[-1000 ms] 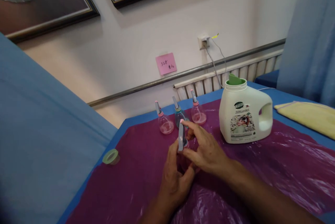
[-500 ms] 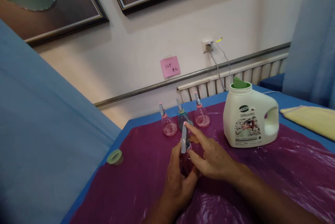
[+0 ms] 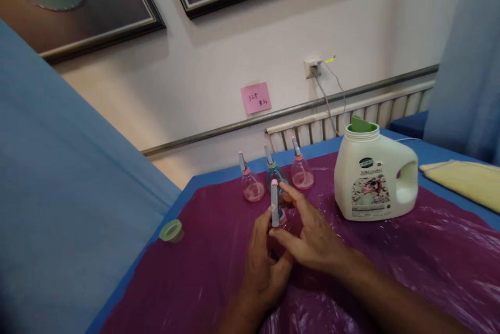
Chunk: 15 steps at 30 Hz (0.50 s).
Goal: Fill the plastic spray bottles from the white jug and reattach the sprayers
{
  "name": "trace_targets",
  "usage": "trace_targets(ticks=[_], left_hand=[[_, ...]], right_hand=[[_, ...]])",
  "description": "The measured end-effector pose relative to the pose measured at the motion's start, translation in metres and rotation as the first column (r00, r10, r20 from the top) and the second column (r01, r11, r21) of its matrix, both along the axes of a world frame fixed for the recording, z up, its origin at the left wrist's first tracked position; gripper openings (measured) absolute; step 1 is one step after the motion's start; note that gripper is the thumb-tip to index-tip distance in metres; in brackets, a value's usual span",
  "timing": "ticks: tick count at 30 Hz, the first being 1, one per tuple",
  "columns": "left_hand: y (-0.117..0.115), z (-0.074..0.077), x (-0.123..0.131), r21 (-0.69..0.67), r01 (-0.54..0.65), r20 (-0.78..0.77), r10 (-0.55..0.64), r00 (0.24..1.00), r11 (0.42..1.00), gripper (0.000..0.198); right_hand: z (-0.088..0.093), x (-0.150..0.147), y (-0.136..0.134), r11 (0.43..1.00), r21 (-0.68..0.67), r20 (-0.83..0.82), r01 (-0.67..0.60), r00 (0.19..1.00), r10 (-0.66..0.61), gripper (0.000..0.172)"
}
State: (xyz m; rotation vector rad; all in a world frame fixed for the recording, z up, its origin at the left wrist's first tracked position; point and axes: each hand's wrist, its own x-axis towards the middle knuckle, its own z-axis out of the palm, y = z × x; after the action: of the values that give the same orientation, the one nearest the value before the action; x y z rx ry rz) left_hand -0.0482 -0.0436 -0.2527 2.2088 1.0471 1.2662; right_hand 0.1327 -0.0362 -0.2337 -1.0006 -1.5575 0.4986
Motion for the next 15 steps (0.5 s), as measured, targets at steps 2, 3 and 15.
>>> trace_targets(ticks=[2,3,15], left_hand=[[0.000,0.001,0.000,-0.023,-0.004,0.021,0.005,1.000,1.000,0.077],[0.000,0.001,0.000,-0.034,-0.006,0.034,0.007,0.999,0.999,0.076],[0.000,0.013,0.003,-0.032,0.008,0.049,-0.006,0.999,0.999,0.068]], right_hand=[[0.000,0.001,-0.002,0.997,0.006,0.004,-0.071,0.997,0.071,0.087],[0.001,0.002,-0.003,0.995,0.002,-0.002,-0.101,0.995,0.101,0.083],[0.003,-0.015,0.007,0.999,-0.019,-0.157,0.036,0.987,-0.038,0.069]])
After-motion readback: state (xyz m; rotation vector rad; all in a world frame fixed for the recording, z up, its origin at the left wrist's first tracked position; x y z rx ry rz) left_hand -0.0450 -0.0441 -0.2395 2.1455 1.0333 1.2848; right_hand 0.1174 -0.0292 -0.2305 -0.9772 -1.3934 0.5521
